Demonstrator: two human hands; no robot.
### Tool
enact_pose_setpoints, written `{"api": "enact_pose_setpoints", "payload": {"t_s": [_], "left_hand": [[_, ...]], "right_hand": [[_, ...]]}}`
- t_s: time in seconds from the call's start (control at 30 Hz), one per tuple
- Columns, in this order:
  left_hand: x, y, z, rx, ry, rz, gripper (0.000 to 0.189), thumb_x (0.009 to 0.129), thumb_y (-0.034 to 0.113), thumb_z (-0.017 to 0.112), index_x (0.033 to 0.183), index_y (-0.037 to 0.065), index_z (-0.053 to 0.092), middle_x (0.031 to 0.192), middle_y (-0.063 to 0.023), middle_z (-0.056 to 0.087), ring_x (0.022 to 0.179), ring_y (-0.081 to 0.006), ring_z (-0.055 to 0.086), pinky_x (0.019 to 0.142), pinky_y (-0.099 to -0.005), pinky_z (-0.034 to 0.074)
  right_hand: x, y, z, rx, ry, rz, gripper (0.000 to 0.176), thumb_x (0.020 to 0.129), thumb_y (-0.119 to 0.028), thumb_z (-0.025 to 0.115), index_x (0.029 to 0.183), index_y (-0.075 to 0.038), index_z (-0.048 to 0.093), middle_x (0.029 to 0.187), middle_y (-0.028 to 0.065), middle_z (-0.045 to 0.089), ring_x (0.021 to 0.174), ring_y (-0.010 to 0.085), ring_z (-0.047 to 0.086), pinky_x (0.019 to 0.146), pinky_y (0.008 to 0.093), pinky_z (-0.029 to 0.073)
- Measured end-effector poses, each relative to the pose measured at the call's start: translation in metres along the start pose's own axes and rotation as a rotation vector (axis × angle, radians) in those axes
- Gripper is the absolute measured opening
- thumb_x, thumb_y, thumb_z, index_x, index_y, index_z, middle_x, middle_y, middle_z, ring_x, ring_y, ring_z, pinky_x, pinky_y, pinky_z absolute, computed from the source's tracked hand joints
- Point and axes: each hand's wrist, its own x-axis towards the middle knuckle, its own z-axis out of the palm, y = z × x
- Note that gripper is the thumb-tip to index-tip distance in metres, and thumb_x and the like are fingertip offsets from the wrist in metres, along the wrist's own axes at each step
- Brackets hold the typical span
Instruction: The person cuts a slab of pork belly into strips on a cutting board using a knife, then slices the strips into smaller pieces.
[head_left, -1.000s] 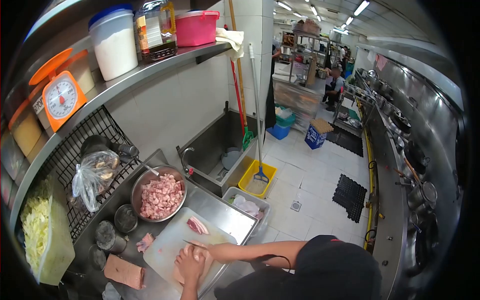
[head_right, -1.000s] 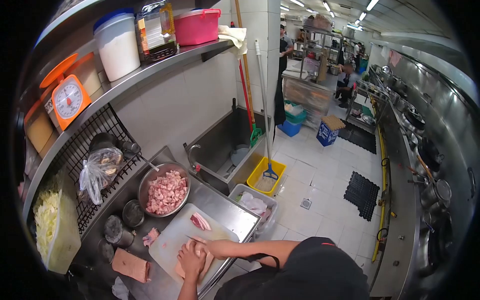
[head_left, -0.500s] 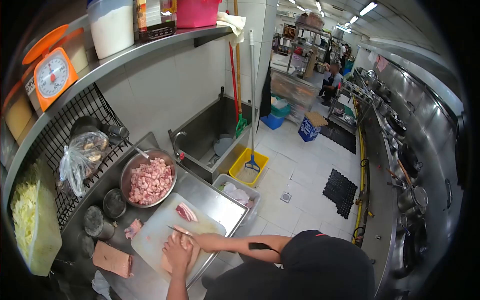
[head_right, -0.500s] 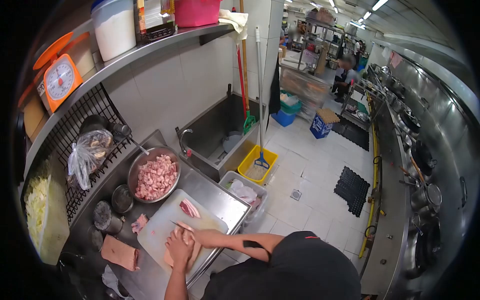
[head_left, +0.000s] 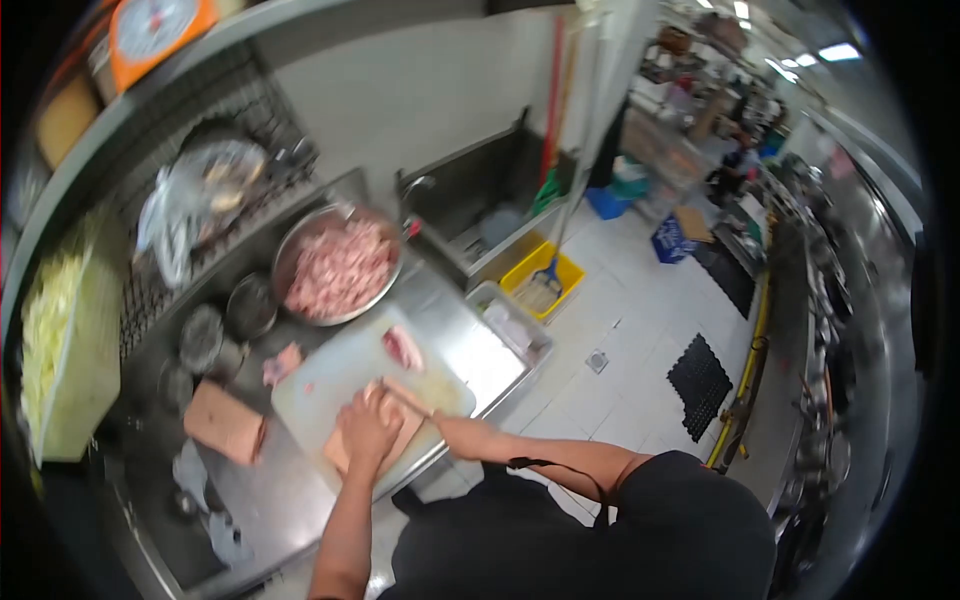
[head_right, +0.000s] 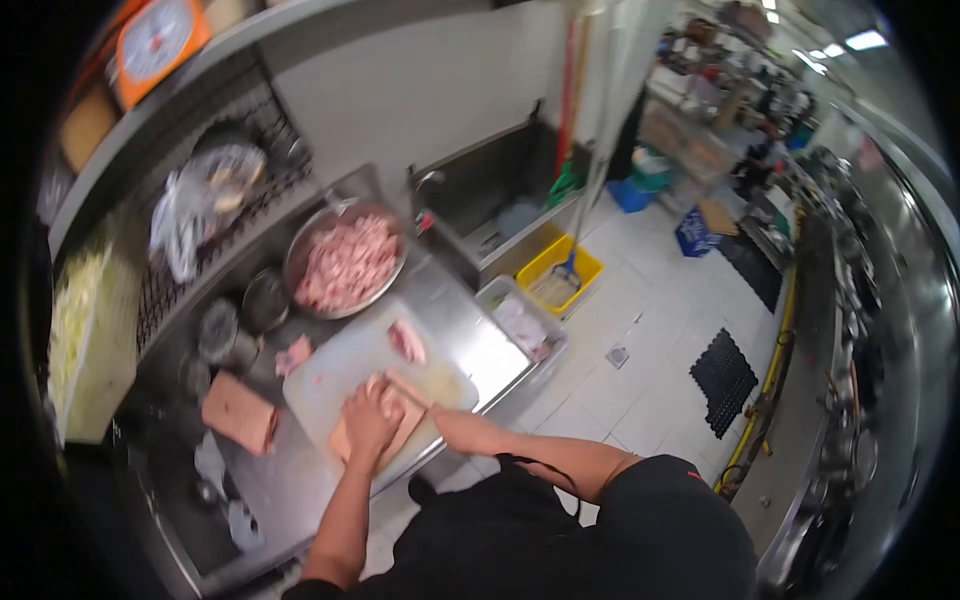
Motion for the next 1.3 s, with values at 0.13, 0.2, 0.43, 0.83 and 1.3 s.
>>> {"api": "enact_pose_setpoints", "payload": {"t_s": [0.13,0.2,0.43,0.83,1.3], "left_hand": [[0.004,-0.014,0.012,-0.034,0.026,-0.030,0.055,0.090,0.046,0.058,0.135,0.016,0.060,0.129,-0.0136,0.059,0.113,-0.0353,0.057,0.099,-0.0506,0.041],[0.003,-0.002,-0.005,0.017,-0.049,-0.155,0.051,0.089,0.044,0.059,0.133,0.018,0.061,0.126,-0.0121,0.059,0.107,-0.0360,0.057,0.097,-0.0500,0.042],[0.004,-0.004,-0.003,-0.086,-0.020,-0.175,0.045,0.085,0.038,0.064,0.125,0.017,0.062,0.124,-0.0115,0.058,0.104,-0.0339,0.056,0.093,-0.0473,0.042],[-0.003,-0.021,0.006,-0.182,0.059,-0.142,0.054,0.090,0.040,0.063,0.137,0.015,0.053,0.130,-0.0141,0.057,0.119,-0.0337,0.053,0.102,-0.0452,0.037],[-0.005,-0.018,-0.015,-0.060,-0.089,-0.123,0.055,0.091,0.043,0.055,0.140,0.018,0.053,0.139,-0.0047,0.055,0.118,-0.0243,0.054,0.093,-0.0465,0.040]], "right_hand": [[0.097,0.039,0.052,-0.093,0.184,-0.197,0.048,0.092,-0.003,0.049,0.138,0.005,0.039,0.092,0.0304,0.068,0.089,0.0487,0.067,0.078,0.0515,0.055],[0.041,0.001,0.010,0.009,0.084,-0.039,0.040,0.089,0.002,0.050,0.128,0.006,0.043,0.087,0.0321,0.067,0.087,0.0517,0.066,0.078,0.0541,0.053],[0.080,-0.002,0.009,-0.035,0.162,-0.090,0.040,0.086,0.002,0.050,0.126,0.006,0.043,0.093,0.0362,0.066,0.092,0.0524,0.065,0.082,0.0593,0.049],[0.029,0.010,-0.069,0.386,0.060,0.010,0.039,0.096,-0.012,0.058,0.126,0.010,0.047,0.070,0.0182,0.064,0.045,0.0240,0.060,0.046,0.0392,0.050],[0.005,-0.064,-0.044,-0.207,0.009,0.026,0.030,0.088,-0.005,0.047,0.116,0.005,0.046,0.093,0.0350,0.068,0.090,0.0499,0.069,0.082,0.0578,0.052]]}}
